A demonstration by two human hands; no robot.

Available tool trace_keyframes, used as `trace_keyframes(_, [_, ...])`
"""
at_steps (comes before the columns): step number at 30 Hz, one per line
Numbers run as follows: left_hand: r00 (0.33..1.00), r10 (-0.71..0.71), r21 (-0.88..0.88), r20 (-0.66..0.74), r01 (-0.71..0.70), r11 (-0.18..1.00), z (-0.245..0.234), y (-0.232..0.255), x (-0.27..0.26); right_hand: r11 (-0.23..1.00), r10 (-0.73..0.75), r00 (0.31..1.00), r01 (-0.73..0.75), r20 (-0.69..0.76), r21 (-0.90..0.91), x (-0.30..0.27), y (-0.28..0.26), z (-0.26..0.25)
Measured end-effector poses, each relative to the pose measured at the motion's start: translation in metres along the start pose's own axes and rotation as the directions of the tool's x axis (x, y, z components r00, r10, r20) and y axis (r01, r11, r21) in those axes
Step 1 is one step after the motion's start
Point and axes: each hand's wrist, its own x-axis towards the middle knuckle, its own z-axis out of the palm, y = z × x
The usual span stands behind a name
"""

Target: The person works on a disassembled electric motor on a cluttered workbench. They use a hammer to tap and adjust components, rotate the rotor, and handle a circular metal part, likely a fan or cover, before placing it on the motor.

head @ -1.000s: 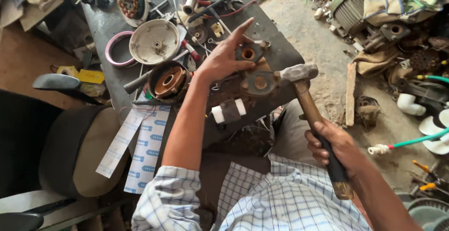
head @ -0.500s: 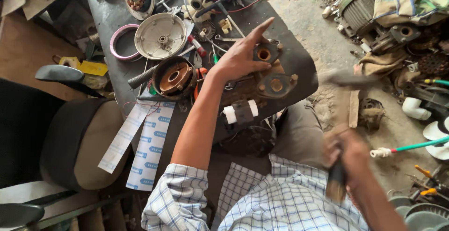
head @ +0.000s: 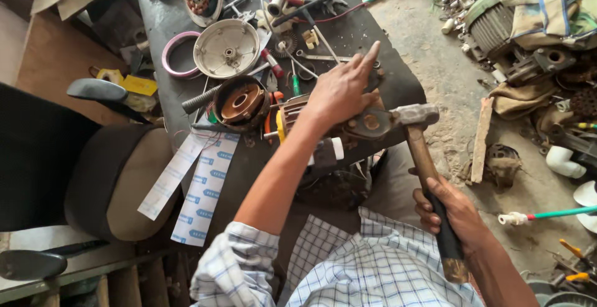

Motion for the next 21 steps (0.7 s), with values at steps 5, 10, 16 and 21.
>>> trace_keyframes(5, [0.99, -0.091, -0.083, 0.105, 0.1, 0.992, -0.018, 0.008, -0.006, 0.999, 0.019, 0.999, -0.022, 0.049, 0.044, 0.005, -0.009, -0.005])
trace_keyframes(10, [0.995, -0.051, -0.199, 0.084, 0.067, 0.978, -0.032, 0.012, -0.003, 0.997, -0.017, 1.0, 0.016, 0.013, 0.074, 0.024, -0.022, -0.003])
trace_keyframes(16, [0.995, -0.063, -0.202, 0.074, 0.077, 0.976, -0.038, 0.016, -0.001, 1.0, -0.019, 0.999, 0.018, 0.047, 0.008, 0.036, -0.028, 0.01])
trace_keyframes(21, [0.986, -0.103, -0.216, 0.129, 0.129, 0.968, -0.043, 0.021, -0.002, 1.0, -0.009, 0.999, 0.009, 0.036, -0.001, 0.047, -0.037, -0.01])
